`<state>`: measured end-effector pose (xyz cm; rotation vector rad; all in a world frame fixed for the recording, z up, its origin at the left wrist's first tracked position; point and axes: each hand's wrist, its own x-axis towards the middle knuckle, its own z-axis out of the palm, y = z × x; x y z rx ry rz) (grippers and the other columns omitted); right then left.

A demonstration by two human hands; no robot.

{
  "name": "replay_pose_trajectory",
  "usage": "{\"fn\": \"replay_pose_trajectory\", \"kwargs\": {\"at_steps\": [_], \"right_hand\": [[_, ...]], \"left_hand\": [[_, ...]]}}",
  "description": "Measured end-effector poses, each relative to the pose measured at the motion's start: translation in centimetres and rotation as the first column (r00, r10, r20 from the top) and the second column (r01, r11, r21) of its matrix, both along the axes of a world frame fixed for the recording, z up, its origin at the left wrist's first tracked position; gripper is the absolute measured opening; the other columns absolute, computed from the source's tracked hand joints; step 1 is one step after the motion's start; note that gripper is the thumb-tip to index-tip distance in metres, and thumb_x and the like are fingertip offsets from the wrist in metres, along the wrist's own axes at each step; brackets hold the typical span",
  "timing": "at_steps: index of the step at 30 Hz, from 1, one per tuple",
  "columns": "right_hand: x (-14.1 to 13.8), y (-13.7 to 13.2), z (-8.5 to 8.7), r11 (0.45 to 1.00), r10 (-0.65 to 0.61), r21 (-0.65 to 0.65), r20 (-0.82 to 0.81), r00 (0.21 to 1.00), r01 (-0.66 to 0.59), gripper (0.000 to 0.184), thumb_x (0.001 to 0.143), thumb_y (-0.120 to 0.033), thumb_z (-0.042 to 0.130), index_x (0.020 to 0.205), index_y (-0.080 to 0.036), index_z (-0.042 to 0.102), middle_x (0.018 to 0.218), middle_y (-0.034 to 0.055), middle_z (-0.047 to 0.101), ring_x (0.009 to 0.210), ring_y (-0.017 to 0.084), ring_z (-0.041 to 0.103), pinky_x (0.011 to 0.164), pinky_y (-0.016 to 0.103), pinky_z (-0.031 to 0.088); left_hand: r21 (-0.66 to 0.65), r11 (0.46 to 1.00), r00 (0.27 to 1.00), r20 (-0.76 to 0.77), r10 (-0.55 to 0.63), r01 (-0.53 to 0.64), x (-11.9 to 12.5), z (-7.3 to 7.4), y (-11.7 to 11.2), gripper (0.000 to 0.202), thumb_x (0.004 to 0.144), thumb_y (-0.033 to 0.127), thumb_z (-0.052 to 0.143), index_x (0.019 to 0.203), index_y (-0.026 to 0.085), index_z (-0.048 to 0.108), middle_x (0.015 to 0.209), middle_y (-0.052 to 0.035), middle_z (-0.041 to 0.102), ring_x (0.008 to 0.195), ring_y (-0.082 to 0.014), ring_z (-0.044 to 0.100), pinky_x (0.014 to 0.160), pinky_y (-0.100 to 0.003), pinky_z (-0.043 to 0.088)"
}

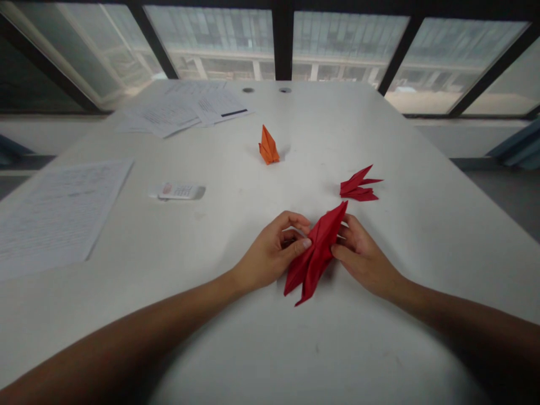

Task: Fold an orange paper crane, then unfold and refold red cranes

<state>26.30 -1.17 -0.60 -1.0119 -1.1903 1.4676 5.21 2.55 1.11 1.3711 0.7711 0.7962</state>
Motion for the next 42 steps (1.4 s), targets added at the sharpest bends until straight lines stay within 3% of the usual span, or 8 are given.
{"fn": "replay_pose_trajectory", "kwargs": {"at_steps": [4,8,18,23,31,36,39,42], "right_hand": [[0.0,0.0,0.2,1.0,-0.004,-0.006,0.009,1.0,0.004,0.043,0.09,-0.014,0.062,0.128,-0.03,0.05,0.12,0.0041,0.069,0.104,0.02,0.069,0.091,0.039,0.056],[0.1,-0.1,0.2,1.0,-0.013,-0.018,0.028,1.0,0.014,0.043,0.09,-0.016,0.063,0.128,-0.031,0.05,0.116,0.0031,0.069,0.099,0.02,0.07,0.089,0.039,0.058],[0.2,0.0,0.2,1.0,-0.013,-0.009,0.049,0.999,0.014,0.046,0.092,-0.018,0.064,0.133,-0.029,0.046,0.117,0.0053,0.071,0.103,0.022,0.071,0.091,0.041,0.058],[0.1,0.1,0.0,0.999,-0.023,-0.025,0.034,0.999,0.024,0.045,0.091,-0.02,0.065,0.131,-0.029,0.047,0.121,0.0057,0.07,0.102,0.021,0.071,0.09,0.04,0.057],[0.2,0.2,0.0,0.996,-0.076,-0.045,0.039,0.996,0.078,0.054,0.089,-0.027,0.071,0.136,-0.033,0.047,0.103,0.0004,0.066,0.088,0.017,0.066,0.078,0.032,0.054],[0.2,-0.2,0.5,0.991,-0.13,0.035,0.063,0.99,0.128,0.047,0.09,-0.026,0.072,0.131,-0.037,0.05,0.11,-0.0009,0.062,0.083,0.015,0.062,0.075,0.03,0.052],[0.2,-0.6,0.5,0.989,-0.134,0.079,0.086,0.987,0.128,0.036,0.089,-0.028,0.075,0.119,-0.035,0.055,0.114,0.0003,0.062,0.085,0.016,0.061,0.075,0.031,0.054],[0.1,-0.9,0.5,0.996,-0.084,0.038,0.076,0.994,0.081,0.041,0.085,-0.028,0.081,0.117,-0.034,0.056,0.099,-0.0011,0.063,0.087,0.017,0.062,0.076,0.032,0.056]], "left_hand": [[0.095,0.995,0.994,-0.104,-0.032,0.042,-0.2,-0.1,-0.3,0.022,0.1,0.03,0.06,0.12,0.022,0.055,0.09,-0.0021,0.067,0.072,-0.0122,0.061,0.064,-0.025,0.05],[0.227,0.972,0.982,-0.188,-0.023,0.066,-0.2,0.0,-0.4,0.02,0.096,0.029,0.064,0.113,0.02,0.062,0.107,-0.0074,0.068,0.087,-0.0164,0.066,0.074,-0.03,0.056],[0.198,0.98,0.976,-0.212,0.045,-0.002,0.1,0.0,-0.6,0.022,0.094,0.023,0.064,0.116,0.021,0.063,0.097,-0.0036,0.071,0.082,-0.0148,0.068,0.073,-0.028,0.056],[0.244,0.965,0.975,-0.173,0.137,-0.092,-0.1,0.0,-0.6,0.024,0.098,0.024,0.056,0.122,0.022,0.058,0.107,-0.0063,0.072,0.097,-0.0182,0.07,0.077,-0.028,0.055],[0.129,0.988,0.996,-0.026,0.085,-0.081,-0.3,-0.5,0.1,0.029,0.099,0.021,0.054,0.127,0.023,0.055,0.093,-0.0008,0.067,0.08,-0.0138,0.064,0.074,-0.026,0.051],[0.281,0.959,0.98,-0.18,0.086,-0.033,-0.5,0.0,0.3,0.023,0.099,0.017,0.05,0.103,0.02,0.072,0.1,-0.0042,0.068,0.091,-0.016,0.063,0.083,-0.03,0.051],[0.3,0.953,0.972,-0.21,0.109,-0.042,-0.4,0.2,0.1,0.021,0.098,0.017,0.054,0.107,0.021,0.072,0.104,-0.0047,0.067,0.093,-0.0166,0.063,0.085,-0.03,0.052],[0.252,0.966,0.979,-0.177,0.101,-0.054,-0.3,0.2,-0.1,0.019,0.097,0.026,0.062,0.114,0.022,0.068,0.113,-0.0066,0.064,0.103,-0.0186,0.064,0.088,-0.031,0.054]]}}
